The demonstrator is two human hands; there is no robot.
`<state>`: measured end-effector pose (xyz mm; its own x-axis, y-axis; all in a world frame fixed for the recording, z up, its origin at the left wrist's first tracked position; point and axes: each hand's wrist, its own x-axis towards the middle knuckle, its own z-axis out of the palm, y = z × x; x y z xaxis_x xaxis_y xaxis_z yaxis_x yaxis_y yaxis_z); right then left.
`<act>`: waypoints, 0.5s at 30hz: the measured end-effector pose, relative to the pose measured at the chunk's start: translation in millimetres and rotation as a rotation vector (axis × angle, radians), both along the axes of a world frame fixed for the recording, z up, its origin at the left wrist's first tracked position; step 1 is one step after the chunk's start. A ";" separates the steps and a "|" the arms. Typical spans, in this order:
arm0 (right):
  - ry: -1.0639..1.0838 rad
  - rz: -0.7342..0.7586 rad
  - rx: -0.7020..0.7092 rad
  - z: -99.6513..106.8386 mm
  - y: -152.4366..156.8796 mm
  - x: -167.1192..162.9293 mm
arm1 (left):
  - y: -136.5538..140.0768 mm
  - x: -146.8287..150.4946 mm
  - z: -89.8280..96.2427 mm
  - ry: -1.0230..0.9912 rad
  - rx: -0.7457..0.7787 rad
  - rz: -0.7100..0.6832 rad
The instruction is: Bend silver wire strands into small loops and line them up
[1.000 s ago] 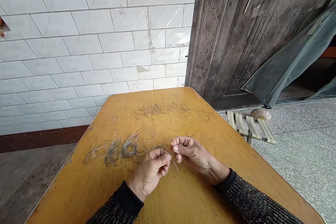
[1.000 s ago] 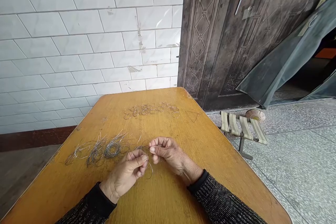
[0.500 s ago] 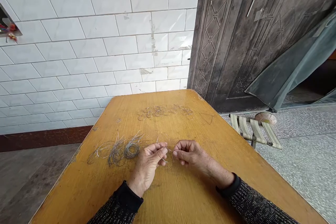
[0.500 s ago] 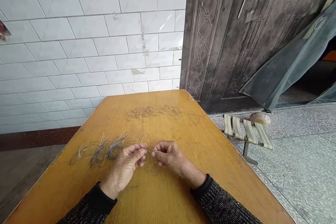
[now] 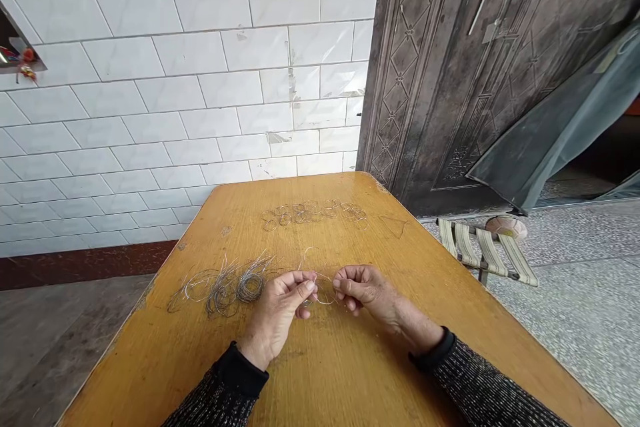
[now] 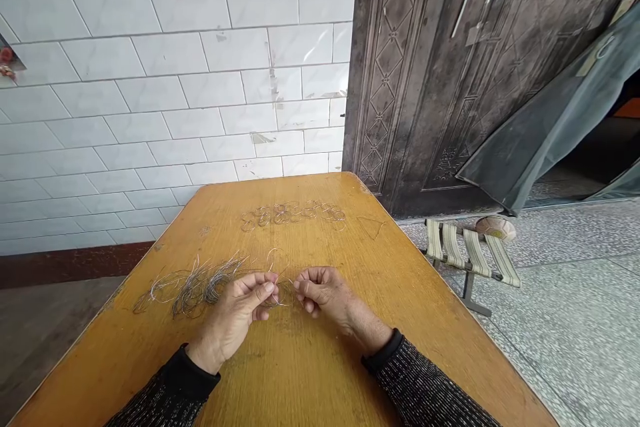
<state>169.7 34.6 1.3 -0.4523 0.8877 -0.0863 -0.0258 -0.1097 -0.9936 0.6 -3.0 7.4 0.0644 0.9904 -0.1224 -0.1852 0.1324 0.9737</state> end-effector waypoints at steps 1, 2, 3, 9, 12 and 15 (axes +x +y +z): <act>0.002 0.007 0.005 -0.5 0.0 -0.6 | -0.1 0.8 -0.1 0.031 0.007 0.011; 0.007 0.011 0.014 -0.9 0.1 -1.2 | -0.3 1.4 0.2 0.051 0.017 0.023; 0.012 0.016 0.024 -1.1 0.2 -1.8 | -0.6 1.5 1.2 0.060 0.028 0.034; 0.080 -0.056 0.064 -0.5 6.1 -1.4 | 5.4 -33.4 33.8 -0.022 0.111 0.179; 0.090 -0.079 0.067 -2.1 9.7 0.1 | 25.4 -69.1 61.8 0.054 0.194 0.296; 0.074 -0.079 0.060 -5.3 10.5 -0.6 | 58.7 -97.5 75.8 0.240 0.165 0.389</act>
